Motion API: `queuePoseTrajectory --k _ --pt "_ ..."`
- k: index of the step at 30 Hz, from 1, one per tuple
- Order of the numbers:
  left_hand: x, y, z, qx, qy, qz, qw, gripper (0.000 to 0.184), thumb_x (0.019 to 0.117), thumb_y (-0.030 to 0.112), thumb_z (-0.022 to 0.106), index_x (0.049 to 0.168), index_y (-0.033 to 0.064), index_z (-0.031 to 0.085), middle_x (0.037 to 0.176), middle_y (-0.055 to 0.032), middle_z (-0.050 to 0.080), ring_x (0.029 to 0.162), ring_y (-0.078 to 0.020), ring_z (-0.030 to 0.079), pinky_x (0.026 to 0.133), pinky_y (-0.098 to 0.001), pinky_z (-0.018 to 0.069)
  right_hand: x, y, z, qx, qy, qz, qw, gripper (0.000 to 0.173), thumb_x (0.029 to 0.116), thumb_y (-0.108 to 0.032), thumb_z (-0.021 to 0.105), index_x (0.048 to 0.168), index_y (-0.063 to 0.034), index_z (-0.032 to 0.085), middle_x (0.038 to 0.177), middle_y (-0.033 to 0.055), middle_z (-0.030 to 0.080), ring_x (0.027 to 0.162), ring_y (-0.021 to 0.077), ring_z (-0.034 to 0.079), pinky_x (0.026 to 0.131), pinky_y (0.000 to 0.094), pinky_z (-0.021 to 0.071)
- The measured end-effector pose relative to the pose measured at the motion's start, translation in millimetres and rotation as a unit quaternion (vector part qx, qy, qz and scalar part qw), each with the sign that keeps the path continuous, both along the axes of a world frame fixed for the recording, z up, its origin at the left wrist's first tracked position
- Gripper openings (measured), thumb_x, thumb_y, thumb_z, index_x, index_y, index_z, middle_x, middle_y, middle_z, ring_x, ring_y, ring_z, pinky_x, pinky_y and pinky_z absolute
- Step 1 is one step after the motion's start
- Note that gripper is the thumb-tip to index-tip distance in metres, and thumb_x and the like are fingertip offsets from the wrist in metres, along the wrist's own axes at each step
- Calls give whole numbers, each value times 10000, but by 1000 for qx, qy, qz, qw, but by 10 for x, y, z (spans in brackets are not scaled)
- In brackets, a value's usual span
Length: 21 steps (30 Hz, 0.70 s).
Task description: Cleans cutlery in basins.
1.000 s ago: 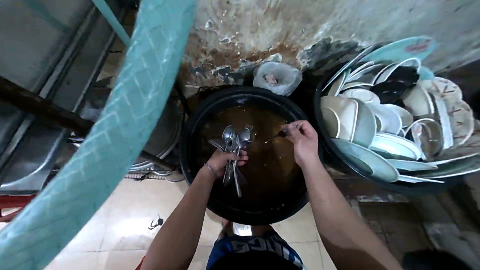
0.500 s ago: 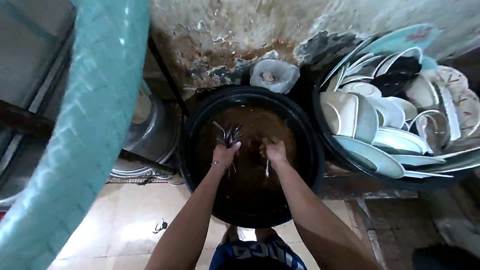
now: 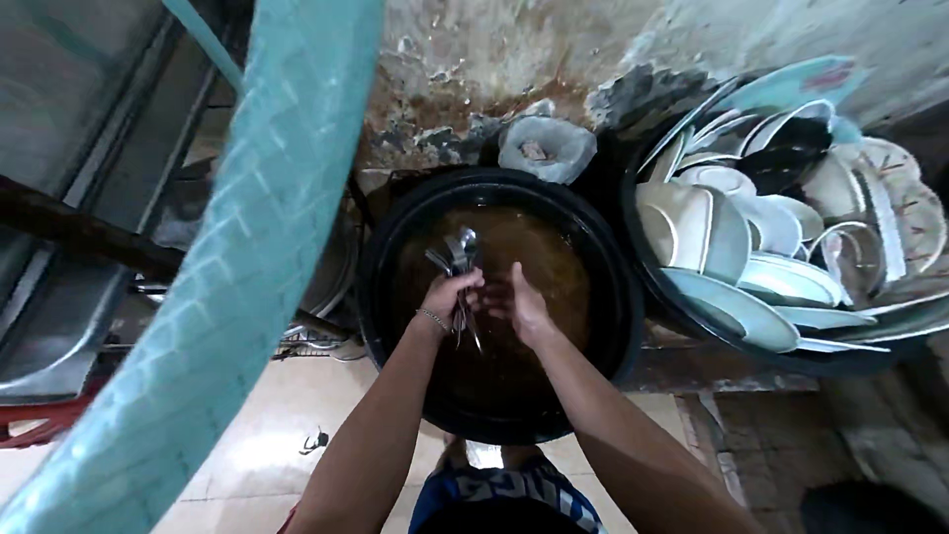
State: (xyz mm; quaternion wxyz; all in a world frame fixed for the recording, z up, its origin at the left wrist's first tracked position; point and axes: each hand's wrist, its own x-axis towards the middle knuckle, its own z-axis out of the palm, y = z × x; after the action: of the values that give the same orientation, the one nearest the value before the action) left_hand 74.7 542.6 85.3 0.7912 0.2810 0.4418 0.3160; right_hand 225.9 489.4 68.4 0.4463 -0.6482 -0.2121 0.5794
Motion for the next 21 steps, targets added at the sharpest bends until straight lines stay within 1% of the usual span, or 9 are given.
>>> queuePoseTrajectory --k 3,7,8,10,11,13,15,17,21 --pt "51 -30 -48 9 -67 138 988 123 1035 108 581 1142 49 591 917 -78 695 694 -145 668 665 -307 600 -313 -157 -10 -9 155 -64 986 882 1022 -720 91 1410 -53 518 1241 150 661 1075 262 668 893 471 570" --pt "104 -188 -131 30 -42 186 981 61 1003 108 631 1027 52 628 778 -39 657 670 -131 636 649 -296 576 -659 -48 173 -2 187 -158 969 765 1038 -697 169 1135 -107 645 961 43 679 878 159 652 769 389 556" --pt "72 -179 -116 40 -21 186 981 73 1007 130 642 999 60 622 725 -24 626 623 -119 603 615 -285 553 -649 -58 170 4 128 -117 985 694 1079 -615 180 1157 -104 643 967 42 677 882 154 650 778 373 556" --pt "-42 -158 -31 63 58 180 980 127 982 165 697 956 80 607 612 19 547 512 -93 536 526 -267 519 -478 -173 69 7 -103 80 991 452 1141 -336 312 1348 -45 589 1198 119 673 1089 218 657 954 427 547" --pt "-127 -129 24 80 101 171 977 157 955 174 737 964 75 616 588 30 521 484 -83 505 503 -262 497 -362 -216 -3 -8 -234 204 951 391 1108 -273 448 1390 -37 580 1316 164 649 1222 282 630 1051 500 506" --pt "-327 -58 127 129 169 134 968 194 908 174 790 984 58 654 615 28 553 491 -72 500 511 -256 490 -251 -304 -191 -54 -390 374 839 532 1001 -376 650 1422 -58 574 1451 214 549 1354 392 526 1099 619 446" --pt "-475 -32 198 167 200 99 960 190 897 137 795 983 32 664 679 -1 627 525 -81 564 548 -259 538 -300 -447 -271 -110 -439 449 771 725 933 -402 731 1484 -1 486 1565 291 383 1451 486 364 1144 671 350" --pt "-553 -17 243 194 211 78 955 171 906 111 781 977 18 656 771 -40 671 604 -116 624 634 -293 581 -455 -483 -289 -158 -446 474 743 767 890 -278 778 1501 41 443 1590 345 293 1462 527 315 1152 667 345" --pt "-612 -34 196 223 202 63 952 162 911 99 769 989 19 651 761 -51 669 585 -135 613 611 -310 572 -741 -409 -222 -221 -407 510 725 798 947 -251 711 1606 -71 298 1572 317 349 1308 495 528 1031 636 479"
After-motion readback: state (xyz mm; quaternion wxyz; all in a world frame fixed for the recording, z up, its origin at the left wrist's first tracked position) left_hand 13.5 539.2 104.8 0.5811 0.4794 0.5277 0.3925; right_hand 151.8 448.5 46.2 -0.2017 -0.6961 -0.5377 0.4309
